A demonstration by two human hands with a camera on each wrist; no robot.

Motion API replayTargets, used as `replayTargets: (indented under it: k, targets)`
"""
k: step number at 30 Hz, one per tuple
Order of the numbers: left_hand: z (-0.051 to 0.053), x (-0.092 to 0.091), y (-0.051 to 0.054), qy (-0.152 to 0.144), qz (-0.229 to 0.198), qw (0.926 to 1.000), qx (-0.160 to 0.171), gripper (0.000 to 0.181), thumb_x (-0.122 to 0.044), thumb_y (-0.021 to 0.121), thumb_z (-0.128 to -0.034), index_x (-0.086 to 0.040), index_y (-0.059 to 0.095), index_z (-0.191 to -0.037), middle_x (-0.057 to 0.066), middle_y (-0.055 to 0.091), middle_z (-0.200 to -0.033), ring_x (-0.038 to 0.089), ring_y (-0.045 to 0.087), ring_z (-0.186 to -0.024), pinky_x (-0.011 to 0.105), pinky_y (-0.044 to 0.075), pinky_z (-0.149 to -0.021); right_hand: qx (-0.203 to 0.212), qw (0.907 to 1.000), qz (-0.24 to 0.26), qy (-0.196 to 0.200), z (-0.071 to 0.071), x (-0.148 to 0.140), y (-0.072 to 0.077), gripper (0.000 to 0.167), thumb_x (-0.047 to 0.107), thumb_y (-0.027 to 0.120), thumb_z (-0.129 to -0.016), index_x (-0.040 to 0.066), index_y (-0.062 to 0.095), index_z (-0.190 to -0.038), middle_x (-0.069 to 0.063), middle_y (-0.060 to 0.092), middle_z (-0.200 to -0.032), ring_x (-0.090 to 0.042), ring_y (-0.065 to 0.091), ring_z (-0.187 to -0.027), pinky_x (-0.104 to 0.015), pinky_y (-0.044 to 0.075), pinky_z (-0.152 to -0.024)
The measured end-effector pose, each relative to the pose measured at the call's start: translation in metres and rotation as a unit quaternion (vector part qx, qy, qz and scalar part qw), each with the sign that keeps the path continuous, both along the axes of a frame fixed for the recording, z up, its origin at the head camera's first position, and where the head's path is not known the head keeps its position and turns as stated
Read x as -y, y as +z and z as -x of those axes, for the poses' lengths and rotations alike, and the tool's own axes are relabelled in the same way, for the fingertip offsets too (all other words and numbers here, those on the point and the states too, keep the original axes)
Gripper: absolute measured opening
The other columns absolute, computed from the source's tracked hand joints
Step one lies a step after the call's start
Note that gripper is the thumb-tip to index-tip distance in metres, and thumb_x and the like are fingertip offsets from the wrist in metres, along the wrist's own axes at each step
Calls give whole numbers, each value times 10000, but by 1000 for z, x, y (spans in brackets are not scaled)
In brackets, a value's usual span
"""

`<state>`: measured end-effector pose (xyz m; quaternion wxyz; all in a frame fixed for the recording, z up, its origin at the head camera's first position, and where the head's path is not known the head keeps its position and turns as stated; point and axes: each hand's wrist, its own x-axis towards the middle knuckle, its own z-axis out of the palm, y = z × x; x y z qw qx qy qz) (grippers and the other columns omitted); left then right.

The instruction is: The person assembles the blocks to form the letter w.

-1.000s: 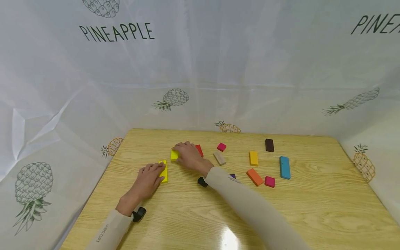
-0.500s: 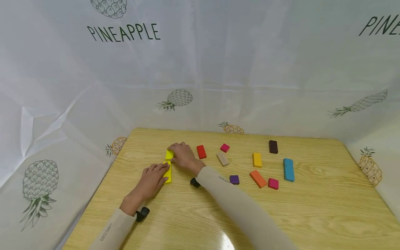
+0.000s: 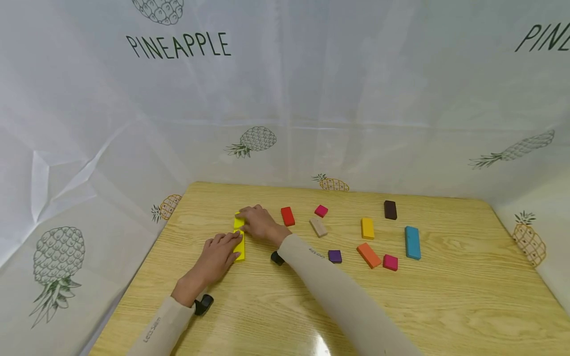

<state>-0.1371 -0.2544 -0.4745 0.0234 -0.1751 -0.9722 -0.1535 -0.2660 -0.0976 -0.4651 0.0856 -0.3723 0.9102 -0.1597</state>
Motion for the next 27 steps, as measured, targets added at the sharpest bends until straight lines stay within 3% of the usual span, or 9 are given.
replayTargets:
  k: [9, 15, 23, 27]
  targets:
    - [5, -2, 0, -52, 72, 9999, -90, 431, -145, 665, -1052, 35, 611, -1440, 193, 557, -1525, 451, 503, -1330, 700, 391, -1044, 159, 9997, 35, 168, 0, -5, -4, 464, 196, 548, -1119, 162, 522, -1581, -45, 393, -1693, -314, 426, -1505, -457, 370, -1224]
    - [6, -2, -2, 14, 45, 9999, -120, 439, -172, 676, -1052, 26, 611, -1438, 222, 539, -1524, 477, 478, -1377, 706, 374, -1083, 232, 9993, 74, 275, -9, -15, -6, 501, 226, 502, -1137, 148, 443, -1628, -58, 281, -1741, -304, 339, -1568, -491, 320, -1252]
    - [15, 1, 6, 201, 5, 9997, -143, 522, -193, 676, -1053, 50, 541, -1496, 266, 431, -1616, 498, 427, -1439, 719, 363, -1106, -204, 9996, 186, 34, -31, -47, 3, 484, 217, 588, -1105, 131, 520, -1576, -66, 406, -1684, -289, 419, -1515, -486, 365, -1226]
    - [21, 2, 6, 225, 89, 9997, 39, 564, -208, 652, -1066, 67, 491, -1532, 271, 389, -1643, 508, 403, -1459, 718, 347, -1124, -230, 9994, 232, -128, -44, -69, 13, 487, 192, 636, -1080, 118, 545, -1553, -79, 444, -1658, -295, 450, -1484, -482, 371, -1219]
